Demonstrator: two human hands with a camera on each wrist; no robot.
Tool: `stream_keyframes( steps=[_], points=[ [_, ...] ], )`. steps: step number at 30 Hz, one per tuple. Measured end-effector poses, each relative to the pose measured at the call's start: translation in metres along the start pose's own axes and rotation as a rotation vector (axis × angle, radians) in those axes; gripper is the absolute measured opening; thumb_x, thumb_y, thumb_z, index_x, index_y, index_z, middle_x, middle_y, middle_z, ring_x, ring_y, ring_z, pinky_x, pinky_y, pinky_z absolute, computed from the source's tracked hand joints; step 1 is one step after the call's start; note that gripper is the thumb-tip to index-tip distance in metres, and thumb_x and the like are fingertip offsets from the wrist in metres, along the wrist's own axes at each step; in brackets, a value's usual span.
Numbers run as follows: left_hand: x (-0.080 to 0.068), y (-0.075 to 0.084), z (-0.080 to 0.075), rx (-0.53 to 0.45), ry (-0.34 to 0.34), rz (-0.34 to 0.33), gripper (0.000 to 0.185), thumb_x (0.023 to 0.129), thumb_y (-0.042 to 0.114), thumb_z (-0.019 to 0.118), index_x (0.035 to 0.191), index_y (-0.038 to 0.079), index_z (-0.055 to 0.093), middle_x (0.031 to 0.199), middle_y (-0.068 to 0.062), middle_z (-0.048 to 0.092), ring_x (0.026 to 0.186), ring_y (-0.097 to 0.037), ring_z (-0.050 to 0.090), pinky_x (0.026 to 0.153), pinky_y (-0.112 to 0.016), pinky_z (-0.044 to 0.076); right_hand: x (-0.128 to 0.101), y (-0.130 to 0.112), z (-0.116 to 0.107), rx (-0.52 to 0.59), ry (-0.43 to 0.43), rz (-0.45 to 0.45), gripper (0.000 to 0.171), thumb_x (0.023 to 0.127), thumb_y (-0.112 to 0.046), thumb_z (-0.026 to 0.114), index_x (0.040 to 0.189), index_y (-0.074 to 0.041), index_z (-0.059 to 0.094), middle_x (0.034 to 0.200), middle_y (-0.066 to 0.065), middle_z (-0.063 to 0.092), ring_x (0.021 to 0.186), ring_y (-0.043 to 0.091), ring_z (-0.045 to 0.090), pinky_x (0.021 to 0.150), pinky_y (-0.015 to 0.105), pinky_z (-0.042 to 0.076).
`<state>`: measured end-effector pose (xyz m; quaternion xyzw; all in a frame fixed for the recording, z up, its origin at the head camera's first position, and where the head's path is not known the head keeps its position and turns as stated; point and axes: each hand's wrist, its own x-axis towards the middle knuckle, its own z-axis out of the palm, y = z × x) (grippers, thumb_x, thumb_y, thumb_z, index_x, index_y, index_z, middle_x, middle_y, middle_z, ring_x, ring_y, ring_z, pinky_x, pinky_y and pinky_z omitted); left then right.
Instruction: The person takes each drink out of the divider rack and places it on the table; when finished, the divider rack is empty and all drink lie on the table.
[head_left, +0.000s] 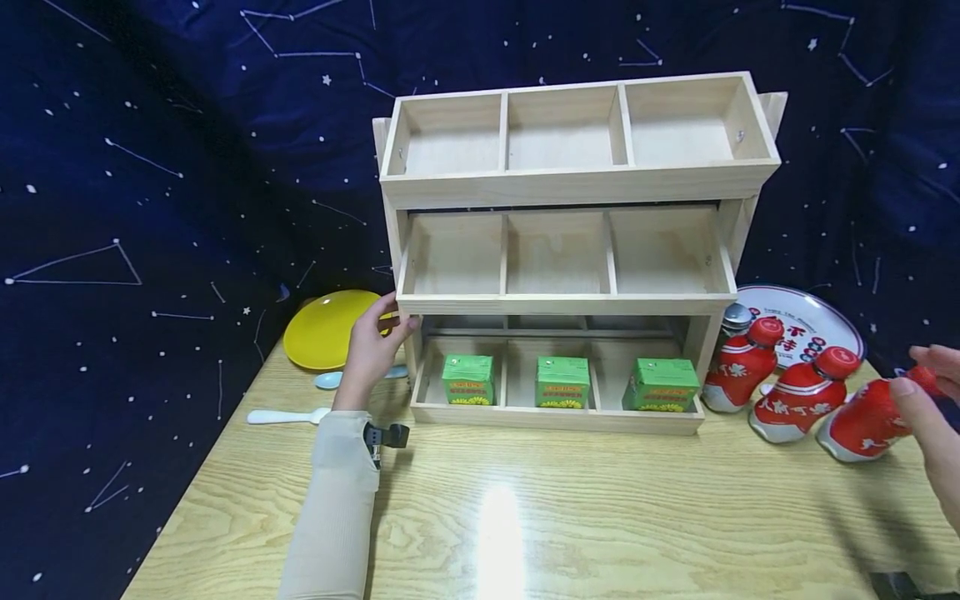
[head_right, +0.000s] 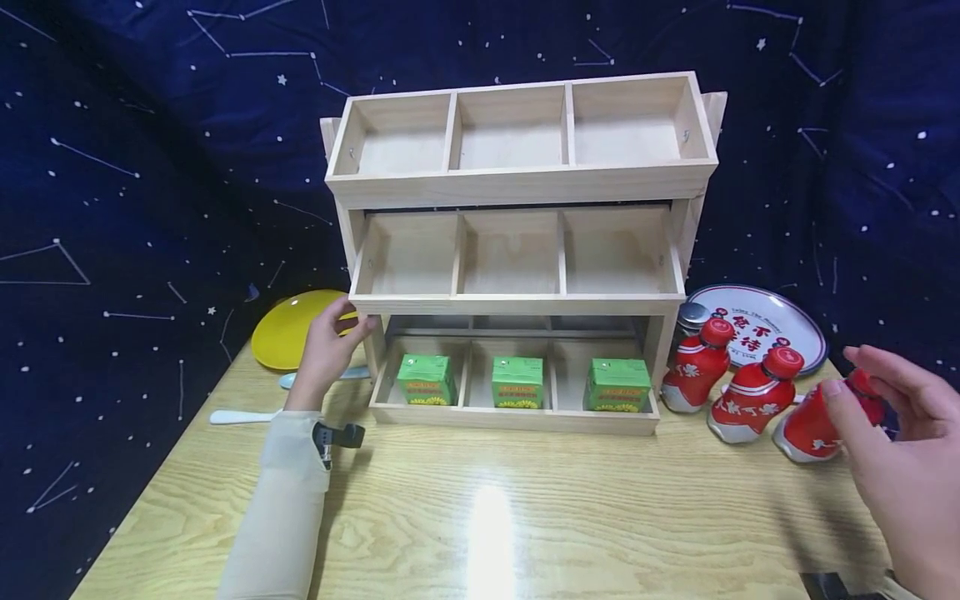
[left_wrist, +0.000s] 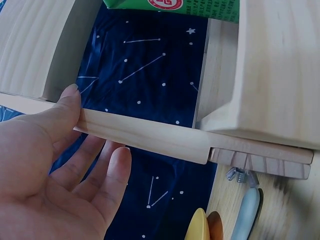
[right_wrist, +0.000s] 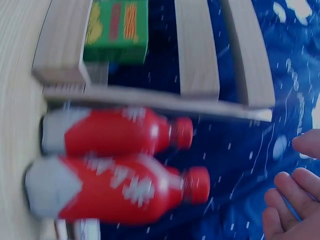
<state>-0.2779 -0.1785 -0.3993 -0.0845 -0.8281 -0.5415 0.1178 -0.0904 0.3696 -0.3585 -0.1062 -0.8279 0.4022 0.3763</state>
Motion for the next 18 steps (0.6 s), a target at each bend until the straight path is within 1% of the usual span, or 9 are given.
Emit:
stream_keyframes(
  steps=[1,2,5,6,7,10,12,15,18],
  points=[
    [0.0,0.0,0.0,-0.001,-0.003,0.001,0.057,0.093,0.03,0.07,0.145,0.018,0.05,0.137,-0.009,0.055,0.118,-0.03,0.057,0.093,-0.045,0.054,-0.003,-0.006,0.002,0.036,-0.011,-0.008,0.045,0.098,-0.001,0.055,0.142,-0.013,0.052,0.133,-0.017,0.054,0.123,-0.001,0.046,0.107,0.012,0.029],
    [0.0,0.0,0.0,-0.002,-0.004,0.001,0.057,0.093,0.03,0.07,0.145,0.017,0.05,0.137,-0.009,0.055,0.118,-0.031,0.057,0.094,-0.045,0.053,-0.005,-0.014,0.004,0.056,-0.031,-0.005,0.046,0.097,0.002,0.057,0.14,-0.012,0.054,0.132,-0.015,0.056,0.122,0.0,0.049,0.104,0.009,0.032],
    [0.0,0.0,-0.001,-0.007,-0.002,0.006,0.058,0.093,0.03,0.07,0.145,0.016,0.05,0.137,-0.01,0.055,0.119,-0.032,0.057,0.094,-0.047,0.053,-0.009,-0.033,0.015,0.15,-0.093,-0.055,0.048,0.089,0.012,0.063,0.134,-0.004,0.059,0.125,-0.01,0.062,0.113,0.003,0.056,0.095,0.007,0.04],
    [0.0,0.0,-0.001,-0.01,-0.001,0.008,0.058,0.093,0.029,0.07,0.145,0.016,0.05,0.137,-0.011,0.055,0.118,-0.033,0.057,0.094,-0.047,0.053,-0.011,-0.038,0.02,0.155,-0.119,-0.063,0.049,0.087,0.013,0.066,0.133,-0.003,0.06,0.125,-0.006,0.064,0.113,0.004,0.057,0.092,0.007,0.042],
    [0.0,0.0,-0.001,-0.011,-0.001,0.009,0.057,0.093,0.029,0.07,0.145,0.016,0.05,0.136,-0.011,0.055,0.118,-0.033,0.057,0.093,-0.047,0.053,-0.012,-0.042,0.024,0.168,-0.152,-0.075,0.05,0.085,0.014,0.068,0.132,-0.002,0.061,0.125,-0.004,0.064,0.112,0.004,0.058,0.091,0.007,0.043],
    [-0.001,-0.001,-0.001,-0.01,0.003,0.012,0.056,0.093,0.028,0.071,0.144,0.016,0.051,0.135,-0.01,0.056,0.117,-0.032,0.058,0.092,-0.046,0.054,-0.014,-0.047,0.04,0.149,-0.247,-0.14,0.053,0.082,0.01,0.074,0.132,-0.004,0.062,0.126,-0.001,0.065,0.11,0.0,0.059,0.088,0.006,0.044],
    [-0.001,0.0,-0.001,-0.006,0.003,0.01,0.056,0.093,0.028,0.071,0.144,0.016,0.051,0.135,-0.009,0.057,0.116,-0.031,0.059,0.092,-0.045,0.054,-0.015,-0.046,0.052,0.146,-0.323,-0.163,0.054,0.082,0.005,0.077,0.133,-0.006,0.062,0.126,0.0,0.064,0.111,-0.003,0.057,0.088,0.005,0.043],
    [-0.001,-0.001,0.0,-0.001,0.004,0.007,0.056,0.093,0.028,0.071,0.144,0.017,0.051,0.135,-0.008,0.056,0.116,-0.031,0.058,0.092,-0.045,0.054,-0.014,-0.041,0.069,0.127,-0.42,-0.184,0.054,0.083,-0.002,0.079,0.134,-0.009,0.061,0.126,0.002,0.063,0.109,-0.008,0.055,0.087,0.002,0.041],
    [0.0,0.0,0.001,-0.001,0.006,0.01,0.055,0.093,0.027,0.071,0.143,0.017,0.052,0.134,-0.009,0.057,0.115,-0.031,0.059,0.092,-0.044,0.054,-0.015,-0.036,0.082,0.097,-0.499,-0.176,0.055,0.084,-0.009,0.08,0.135,-0.011,0.059,0.129,0.008,0.061,0.107,-0.013,0.052,0.085,0.001,0.041]
  ],
)
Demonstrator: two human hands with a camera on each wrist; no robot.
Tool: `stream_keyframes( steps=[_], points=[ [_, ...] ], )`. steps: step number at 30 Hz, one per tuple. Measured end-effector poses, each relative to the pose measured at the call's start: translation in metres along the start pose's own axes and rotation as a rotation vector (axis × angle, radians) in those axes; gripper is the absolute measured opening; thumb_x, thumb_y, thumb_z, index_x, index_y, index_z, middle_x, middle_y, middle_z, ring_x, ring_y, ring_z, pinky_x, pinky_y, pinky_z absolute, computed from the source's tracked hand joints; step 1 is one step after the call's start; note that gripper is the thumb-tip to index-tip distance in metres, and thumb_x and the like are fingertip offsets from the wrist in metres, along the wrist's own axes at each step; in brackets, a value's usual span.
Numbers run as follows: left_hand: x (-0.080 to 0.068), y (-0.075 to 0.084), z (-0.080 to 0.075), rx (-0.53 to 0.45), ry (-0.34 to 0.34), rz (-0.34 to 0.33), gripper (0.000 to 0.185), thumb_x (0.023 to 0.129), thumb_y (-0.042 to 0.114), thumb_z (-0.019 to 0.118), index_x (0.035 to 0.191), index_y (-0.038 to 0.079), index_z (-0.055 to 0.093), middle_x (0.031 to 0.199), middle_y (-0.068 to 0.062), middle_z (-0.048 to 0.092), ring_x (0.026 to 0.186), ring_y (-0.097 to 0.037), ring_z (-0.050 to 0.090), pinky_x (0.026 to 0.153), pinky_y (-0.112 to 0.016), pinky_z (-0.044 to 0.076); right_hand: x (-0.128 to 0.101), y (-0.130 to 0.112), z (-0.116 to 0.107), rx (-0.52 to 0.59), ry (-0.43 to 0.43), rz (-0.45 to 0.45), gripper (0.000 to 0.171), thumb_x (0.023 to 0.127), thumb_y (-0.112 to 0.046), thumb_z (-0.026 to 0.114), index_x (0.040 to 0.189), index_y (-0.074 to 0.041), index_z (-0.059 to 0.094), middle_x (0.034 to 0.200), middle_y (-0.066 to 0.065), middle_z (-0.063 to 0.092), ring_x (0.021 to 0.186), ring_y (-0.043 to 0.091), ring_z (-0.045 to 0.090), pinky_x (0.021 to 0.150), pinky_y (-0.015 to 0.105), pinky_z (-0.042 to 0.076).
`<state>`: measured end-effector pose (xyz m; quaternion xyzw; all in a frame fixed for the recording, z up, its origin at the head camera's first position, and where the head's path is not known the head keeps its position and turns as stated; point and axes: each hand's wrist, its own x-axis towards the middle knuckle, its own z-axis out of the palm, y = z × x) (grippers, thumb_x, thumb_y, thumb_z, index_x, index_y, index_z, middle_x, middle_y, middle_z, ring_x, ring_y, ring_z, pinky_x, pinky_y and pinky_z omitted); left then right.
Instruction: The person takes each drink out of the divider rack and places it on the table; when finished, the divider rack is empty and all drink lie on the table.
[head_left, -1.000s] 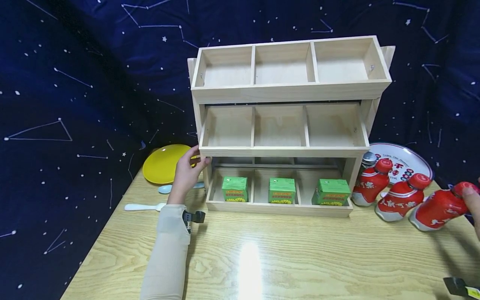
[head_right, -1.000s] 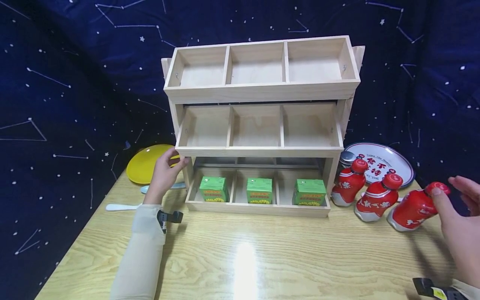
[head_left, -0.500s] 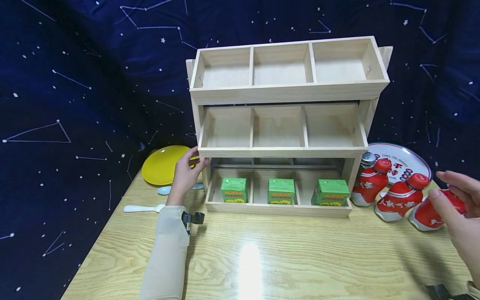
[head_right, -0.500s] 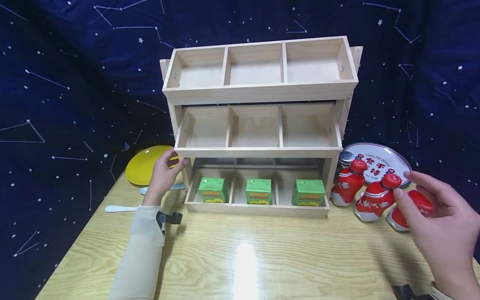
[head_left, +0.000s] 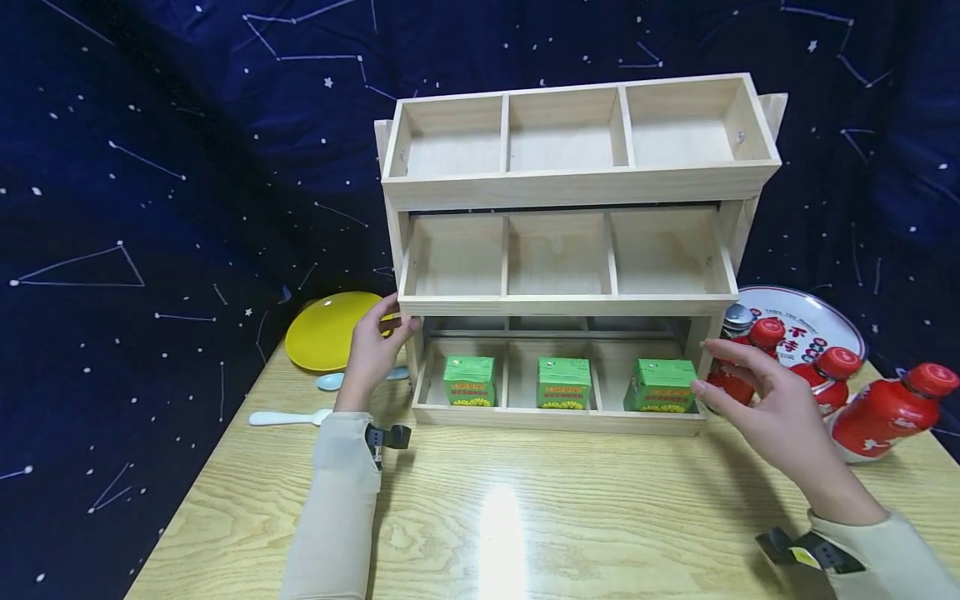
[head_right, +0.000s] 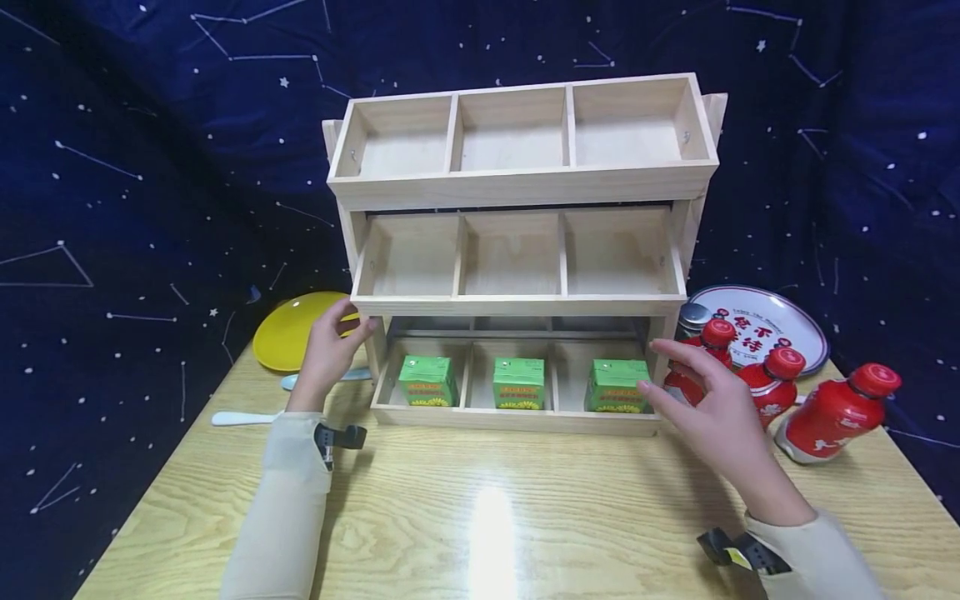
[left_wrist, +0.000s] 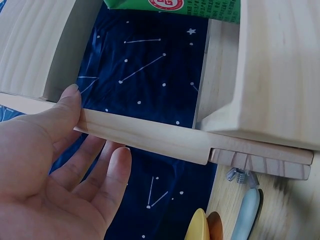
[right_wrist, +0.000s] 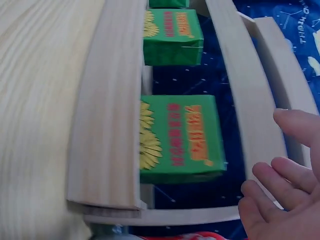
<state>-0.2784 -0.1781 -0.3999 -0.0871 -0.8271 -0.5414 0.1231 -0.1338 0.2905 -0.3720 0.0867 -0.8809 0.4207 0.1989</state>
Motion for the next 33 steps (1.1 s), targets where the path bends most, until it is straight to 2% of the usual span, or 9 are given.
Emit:
stream_keyframes(
  steps=[2,4,8,10,11,16,25,30,33],
  points=[
    [0.0,0.0,0.0,0.004,0.0,0.003,0.054,0.093,0.026,0.071,0.143,0.017,0.052,0.134,-0.01,0.057,0.115,-0.031,0.059,0.092,-0.044,0.055,0.003,0.004,0.007,-0.032,-0.043,0.016,0.057,0.085,-0.014,0.08,0.137,-0.012,0.058,0.131,0.011,0.06,0.11,-0.008,0.054,0.084,0.001,0.04],
    [0.001,0.001,0.0,0.006,0.002,0.002,0.054,0.093,0.025,0.071,0.143,0.018,0.052,0.134,-0.009,0.057,0.115,-0.031,0.059,0.091,-0.044,0.055,0.006,0.007,0.011,-0.046,-0.084,0.023,0.059,0.085,-0.016,0.08,0.139,-0.011,0.056,0.133,0.015,0.058,0.118,0.007,0.056,0.085,0.003,0.041],
    [0.001,0.001,0.0,0.007,0.002,0.007,0.055,0.093,0.025,0.07,0.144,0.017,0.051,0.136,-0.009,0.056,0.116,-0.03,0.058,0.092,-0.044,0.055,0.012,0.013,0.018,-0.088,-0.146,0.024,0.063,0.086,-0.022,0.079,0.141,-0.008,0.052,0.136,0.022,0.053,0.12,0.044,0.05,0.098,0.042,0.051],
    [0.001,0.001,0.0,0.0,0.003,0.014,0.055,0.093,0.025,0.07,0.144,0.017,0.051,0.135,-0.01,0.056,0.116,-0.031,0.059,0.092,-0.045,0.054,0.014,0.016,0.022,-0.11,-0.177,0.023,0.065,0.086,-0.025,0.079,0.141,-0.006,0.051,0.136,0.025,0.052,0.117,0.046,0.05,0.093,0.061,0.047],
    [0.001,0.001,0.0,-0.004,0.003,0.021,0.055,0.093,0.024,0.07,0.144,0.016,0.051,0.135,-0.01,0.056,0.116,-0.031,0.059,0.092,-0.045,0.054,0.015,0.018,0.025,-0.12,-0.189,0.022,0.065,0.086,-0.026,0.079,0.14,-0.005,0.051,0.135,0.025,0.052,0.115,0.045,0.05,0.089,0.066,0.046],
    [0.0,0.001,-0.001,-0.019,0.003,0.036,0.052,0.093,0.025,0.07,0.142,0.016,0.053,0.133,-0.011,0.057,0.114,-0.032,0.06,0.095,-0.047,0.052,0.017,0.027,0.035,-0.13,-0.219,0.018,0.059,0.087,-0.025,0.078,0.137,-0.005,0.054,0.13,0.021,0.054,0.108,0.037,0.052,0.083,0.048,0.045],
    [0.0,0.002,-0.001,-0.008,-0.003,0.018,0.053,0.093,0.029,0.07,0.142,0.019,0.053,0.135,-0.009,0.056,0.116,-0.03,0.059,0.096,-0.047,0.051,0.018,0.036,0.042,-0.112,-0.123,-0.024,0.049,0.083,-0.014,0.081,0.128,-0.007,0.062,0.116,0.01,0.061,0.097,0.021,0.051,0.078,0.017,0.041],
    [0.0,0.001,-0.001,-0.003,-0.002,0.018,0.053,0.093,0.029,0.07,0.142,0.019,0.053,0.135,-0.009,0.057,0.116,-0.03,0.059,0.096,-0.047,0.051,0.017,0.033,0.041,-0.125,-0.091,-0.035,0.048,0.081,-0.01,0.083,0.125,-0.008,0.064,0.116,0.009,0.062,0.098,0.021,0.053,0.078,0.009,0.039],
    [0.0,0.0,-0.001,0.004,0.002,0.016,0.053,0.093,0.029,0.07,0.142,0.019,0.053,0.135,-0.009,0.057,0.116,-0.03,0.06,0.096,-0.046,0.052,0.017,0.027,0.037,-0.138,-0.071,-0.054,0.049,0.079,-0.008,0.084,0.124,-0.009,0.065,0.116,0.007,0.062,0.099,0.015,0.052,0.079,0.005,0.038]
  ],
)
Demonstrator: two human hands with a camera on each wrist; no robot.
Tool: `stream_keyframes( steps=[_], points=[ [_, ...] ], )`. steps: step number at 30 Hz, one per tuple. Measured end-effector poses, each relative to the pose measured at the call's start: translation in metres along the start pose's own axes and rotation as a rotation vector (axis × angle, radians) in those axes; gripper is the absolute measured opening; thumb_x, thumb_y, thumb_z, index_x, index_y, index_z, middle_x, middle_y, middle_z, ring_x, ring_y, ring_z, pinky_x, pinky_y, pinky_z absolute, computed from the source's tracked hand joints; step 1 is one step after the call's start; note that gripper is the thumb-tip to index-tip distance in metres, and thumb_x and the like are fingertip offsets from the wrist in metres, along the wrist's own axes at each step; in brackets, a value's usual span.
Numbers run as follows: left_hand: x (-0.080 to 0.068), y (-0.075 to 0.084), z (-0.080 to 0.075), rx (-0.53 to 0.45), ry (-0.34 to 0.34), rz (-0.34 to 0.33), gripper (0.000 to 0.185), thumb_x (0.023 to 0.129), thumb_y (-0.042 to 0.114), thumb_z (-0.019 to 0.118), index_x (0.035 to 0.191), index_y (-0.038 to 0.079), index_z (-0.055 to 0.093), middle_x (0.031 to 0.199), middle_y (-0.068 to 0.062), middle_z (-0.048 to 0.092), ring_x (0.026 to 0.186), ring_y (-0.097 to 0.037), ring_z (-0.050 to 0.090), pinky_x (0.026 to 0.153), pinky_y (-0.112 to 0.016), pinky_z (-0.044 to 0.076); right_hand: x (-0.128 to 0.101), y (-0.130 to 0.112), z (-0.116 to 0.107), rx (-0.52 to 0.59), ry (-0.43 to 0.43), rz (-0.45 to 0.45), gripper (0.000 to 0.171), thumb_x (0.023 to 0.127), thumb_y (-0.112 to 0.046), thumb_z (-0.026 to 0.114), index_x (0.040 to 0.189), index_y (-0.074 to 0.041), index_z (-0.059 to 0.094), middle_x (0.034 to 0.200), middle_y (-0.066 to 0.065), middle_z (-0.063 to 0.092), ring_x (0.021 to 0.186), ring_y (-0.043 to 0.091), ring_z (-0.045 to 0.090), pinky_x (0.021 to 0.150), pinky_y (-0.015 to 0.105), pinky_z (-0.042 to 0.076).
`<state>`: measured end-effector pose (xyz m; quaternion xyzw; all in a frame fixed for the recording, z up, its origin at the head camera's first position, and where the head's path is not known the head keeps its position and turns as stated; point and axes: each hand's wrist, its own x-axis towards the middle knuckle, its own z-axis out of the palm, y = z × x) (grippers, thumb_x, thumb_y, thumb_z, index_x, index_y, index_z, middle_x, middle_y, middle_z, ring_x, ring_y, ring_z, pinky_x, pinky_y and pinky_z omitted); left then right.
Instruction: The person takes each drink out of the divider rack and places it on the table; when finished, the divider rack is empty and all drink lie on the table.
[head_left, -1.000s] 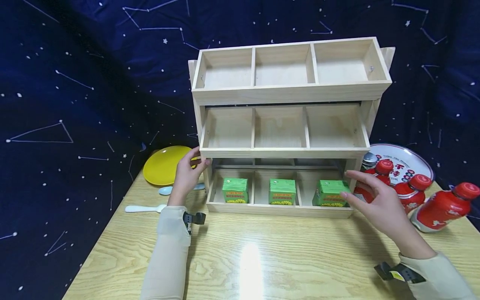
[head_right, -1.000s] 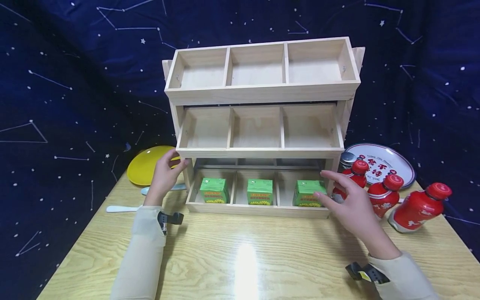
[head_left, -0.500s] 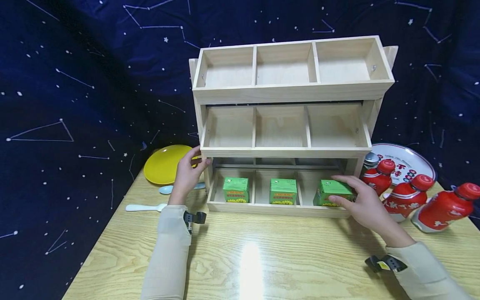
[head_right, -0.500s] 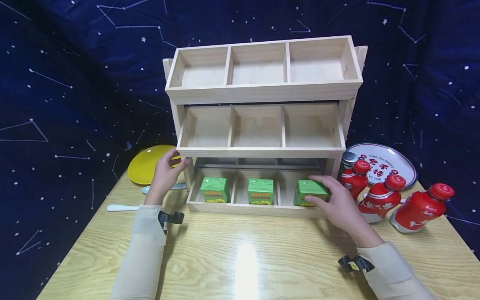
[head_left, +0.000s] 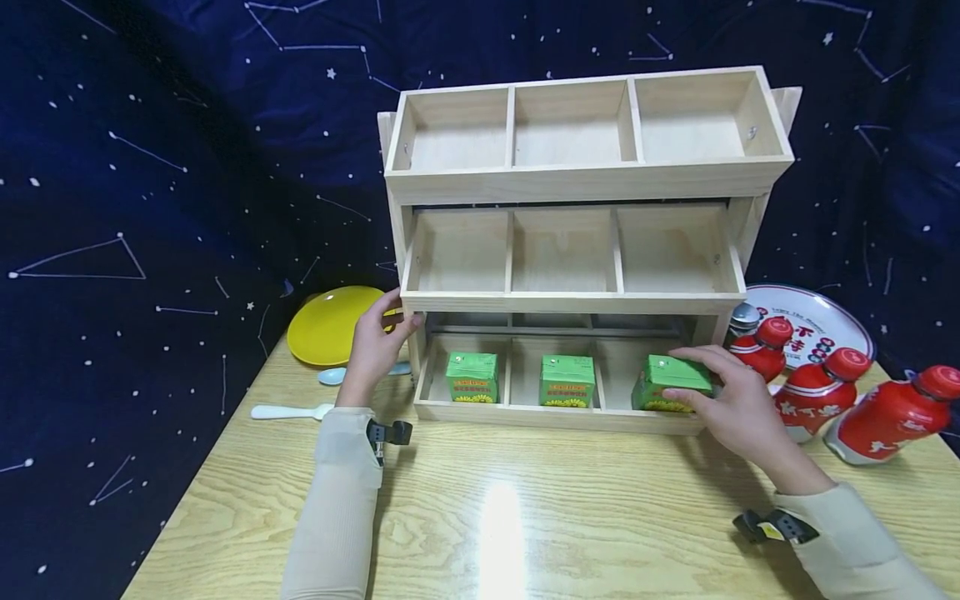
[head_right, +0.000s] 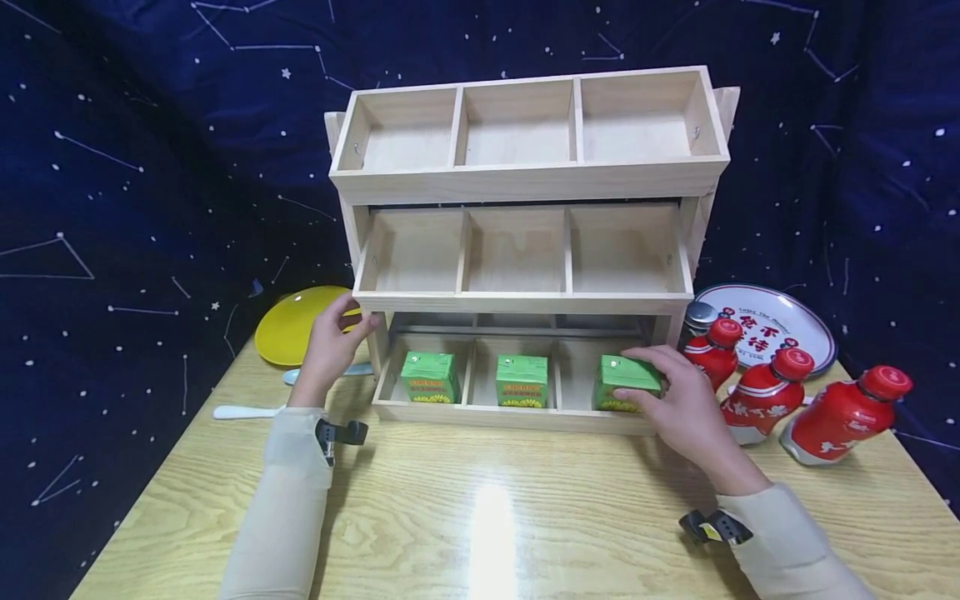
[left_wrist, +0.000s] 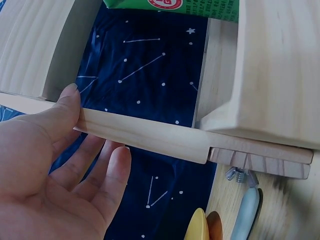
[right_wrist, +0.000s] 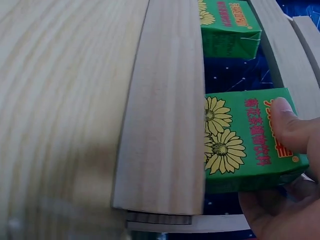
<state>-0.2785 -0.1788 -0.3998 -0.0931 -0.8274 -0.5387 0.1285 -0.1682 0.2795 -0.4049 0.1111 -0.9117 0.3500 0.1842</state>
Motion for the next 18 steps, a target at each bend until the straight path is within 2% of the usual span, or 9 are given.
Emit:
stream_keyframes(
  steps=[5,8,15,18],
  points=[
    [0.0,0.0,0.0,0.0,0.0,0.0,0.054,0.093,0.028,0.07,0.143,0.02,0.052,0.134,-0.008,0.057,0.116,-0.029,0.059,0.092,-0.045,0.054,-0.001,-0.011,-0.012,0.006,0.07,-0.044,0.052,0.075,-0.002,0.085,0.122,-0.007,0.066,0.115,0.008,0.063,0.097,0.002,0.048,0.078,0.001,0.037],
    [0.0,0.0,0.0,-0.006,-0.001,-0.005,0.054,0.093,0.028,0.07,0.143,0.02,0.052,0.135,-0.008,0.057,0.116,-0.029,0.059,0.092,-0.045,0.054,-0.003,-0.017,-0.019,0.015,0.118,-0.053,0.053,0.073,0.001,0.085,0.123,-0.005,0.066,0.116,0.008,0.061,0.097,0.002,0.048,0.078,-0.001,0.038],
    [0.0,0.0,0.0,-0.01,-0.001,-0.008,0.055,0.093,0.028,0.07,0.144,0.018,0.052,0.136,-0.01,0.056,0.117,-0.029,0.059,0.092,-0.046,0.054,-0.015,-0.026,-0.04,0.069,0.176,0.011,0.055,0.075,0.002,0.084,0.126,-0.008,0.065,0.112,-0.003,0.058,0.089,0.007,0.05,0.068,0.003,0.042],
    [-0.001,0.001,0.0,-0.016,-0.001,-0.003,0.055,0.093,0.028,0.071,0.143,0.018,0.052,0.135,-0.01,0.056,0.117,-0.03,0.059,0.092,-0.046,0.054,-0.025,-0.026,-0.049,0.052,0.191,0.047,0.056,0.075,0.0,0.085,0.127,-0.009,0.065,0.11,-0.007,0.057,0.087,0.006,0.05,0.065,0.004,0.042]
  ],
)
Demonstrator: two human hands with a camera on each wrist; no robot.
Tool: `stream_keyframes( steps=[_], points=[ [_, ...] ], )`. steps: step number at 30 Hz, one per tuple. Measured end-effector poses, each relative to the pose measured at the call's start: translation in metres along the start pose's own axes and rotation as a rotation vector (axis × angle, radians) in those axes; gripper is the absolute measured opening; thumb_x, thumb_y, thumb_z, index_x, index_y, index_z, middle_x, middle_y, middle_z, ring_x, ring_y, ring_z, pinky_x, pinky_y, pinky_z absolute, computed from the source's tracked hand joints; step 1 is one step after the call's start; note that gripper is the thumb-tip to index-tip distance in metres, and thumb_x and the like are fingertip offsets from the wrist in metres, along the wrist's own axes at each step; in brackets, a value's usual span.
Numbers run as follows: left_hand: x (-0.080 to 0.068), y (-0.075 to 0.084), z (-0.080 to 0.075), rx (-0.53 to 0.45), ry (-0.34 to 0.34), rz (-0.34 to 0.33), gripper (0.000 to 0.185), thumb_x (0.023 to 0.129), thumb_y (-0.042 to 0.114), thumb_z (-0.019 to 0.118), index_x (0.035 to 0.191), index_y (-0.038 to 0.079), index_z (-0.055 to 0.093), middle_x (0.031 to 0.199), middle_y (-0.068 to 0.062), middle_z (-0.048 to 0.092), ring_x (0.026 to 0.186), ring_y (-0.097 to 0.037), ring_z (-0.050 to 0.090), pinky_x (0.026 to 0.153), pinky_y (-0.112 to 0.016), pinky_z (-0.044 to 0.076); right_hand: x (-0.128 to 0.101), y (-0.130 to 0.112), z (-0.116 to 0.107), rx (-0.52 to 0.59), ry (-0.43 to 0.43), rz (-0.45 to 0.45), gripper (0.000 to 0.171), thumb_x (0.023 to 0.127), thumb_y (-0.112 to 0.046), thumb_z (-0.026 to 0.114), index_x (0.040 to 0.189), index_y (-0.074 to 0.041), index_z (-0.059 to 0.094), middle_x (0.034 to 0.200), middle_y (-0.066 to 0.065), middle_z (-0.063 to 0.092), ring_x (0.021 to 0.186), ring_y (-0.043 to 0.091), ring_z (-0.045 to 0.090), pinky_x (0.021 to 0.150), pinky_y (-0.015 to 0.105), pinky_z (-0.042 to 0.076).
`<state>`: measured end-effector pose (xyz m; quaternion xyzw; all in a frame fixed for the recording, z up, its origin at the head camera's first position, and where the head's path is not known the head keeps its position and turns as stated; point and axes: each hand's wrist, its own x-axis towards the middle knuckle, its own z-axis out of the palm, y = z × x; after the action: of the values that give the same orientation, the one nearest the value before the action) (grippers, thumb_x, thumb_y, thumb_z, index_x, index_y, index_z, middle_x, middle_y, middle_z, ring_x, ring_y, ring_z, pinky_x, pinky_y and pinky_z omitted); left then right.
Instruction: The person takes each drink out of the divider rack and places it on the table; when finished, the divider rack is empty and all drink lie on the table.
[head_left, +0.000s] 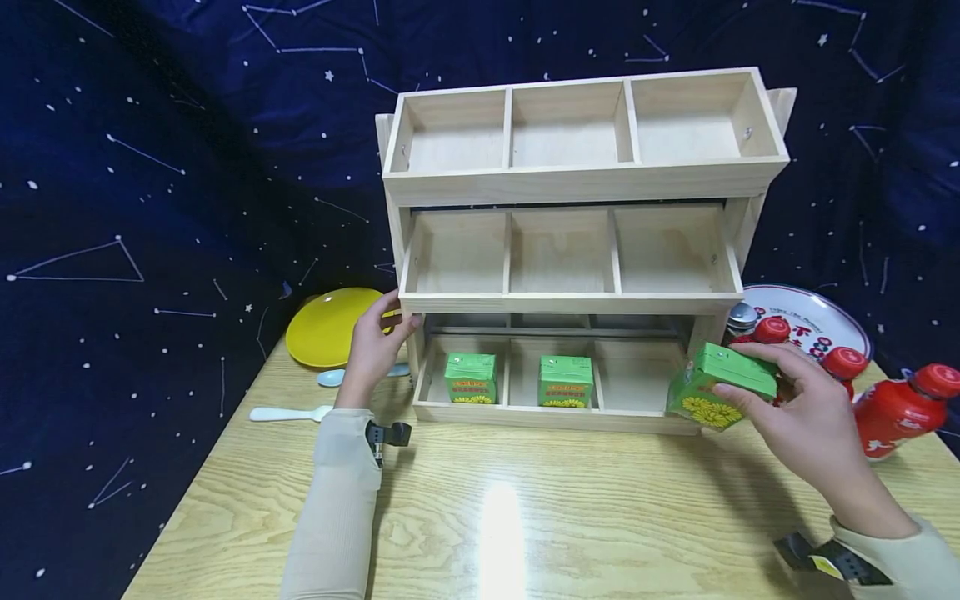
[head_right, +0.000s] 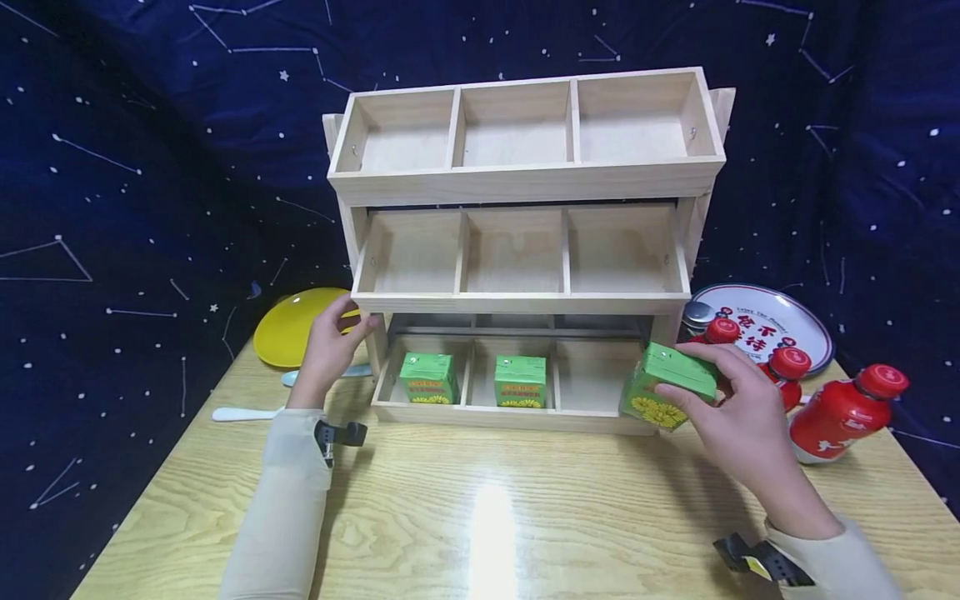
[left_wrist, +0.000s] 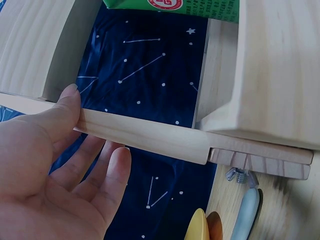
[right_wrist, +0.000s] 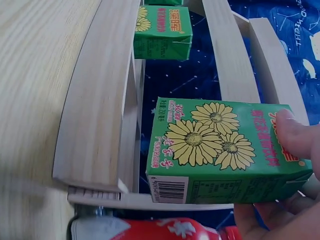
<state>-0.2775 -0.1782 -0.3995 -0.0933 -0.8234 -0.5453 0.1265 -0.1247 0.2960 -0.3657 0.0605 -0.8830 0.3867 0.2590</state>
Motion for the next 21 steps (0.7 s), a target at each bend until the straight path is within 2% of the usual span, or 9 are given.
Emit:
stream_keyframes(
  steps=[5,13,21],
  points=[
    [0.0,0.0,0.0,-0.005,0.002,0.0,0.055,0.092,0.027,0.071,0.143,0.018,0.052,0.135,-0.009,0.057,0.116,-0.03,0.059,0.092,-0.046,0.054,-0.016,0.001,-0.014,-0.046,0.009,0.056,0.056,0.074,-0.003,0.087,0.126,-0.009,0.065,0.109,-0.01,0.056,0.086,0.003,0.05,0.065,0.002,0.041],
    [0.0,0.0,0.001,0.008,-0.001,-0.005,0.055,0.093,0.027,0.071,0.144,0.02,0.051,0.133,-0.008,0.057,0.116,-0.03,0.059,0.092,-0.046,0.054,-0.038,0.014,-0.027,-0.058,0.021,0.111,0.053,0.074,-0.002,0.086,0.123,-0.006,0.066,0.112,-0.011,0.056,0.092,-0.002,0.05,0.074,-0.002,0.04],
    [-0.001,0.001,0.0,0.005,-0.007,0.009,0.055,0.093,0.027,0.07,0.144,0.019,0.051,0.134,-0.009,0.057,0.116,-0.031,0.059,0.093,-0.047,0.054,-0.046,0.032,-0.027,-0.101,0.019,0.148,0.056,0.073,-0.009,0.088,0.124,-0.005,0.065,0.109,-0.02,0.054,0.089,-0.008,0.05,0.069,0.0,0.041]
  ],
)
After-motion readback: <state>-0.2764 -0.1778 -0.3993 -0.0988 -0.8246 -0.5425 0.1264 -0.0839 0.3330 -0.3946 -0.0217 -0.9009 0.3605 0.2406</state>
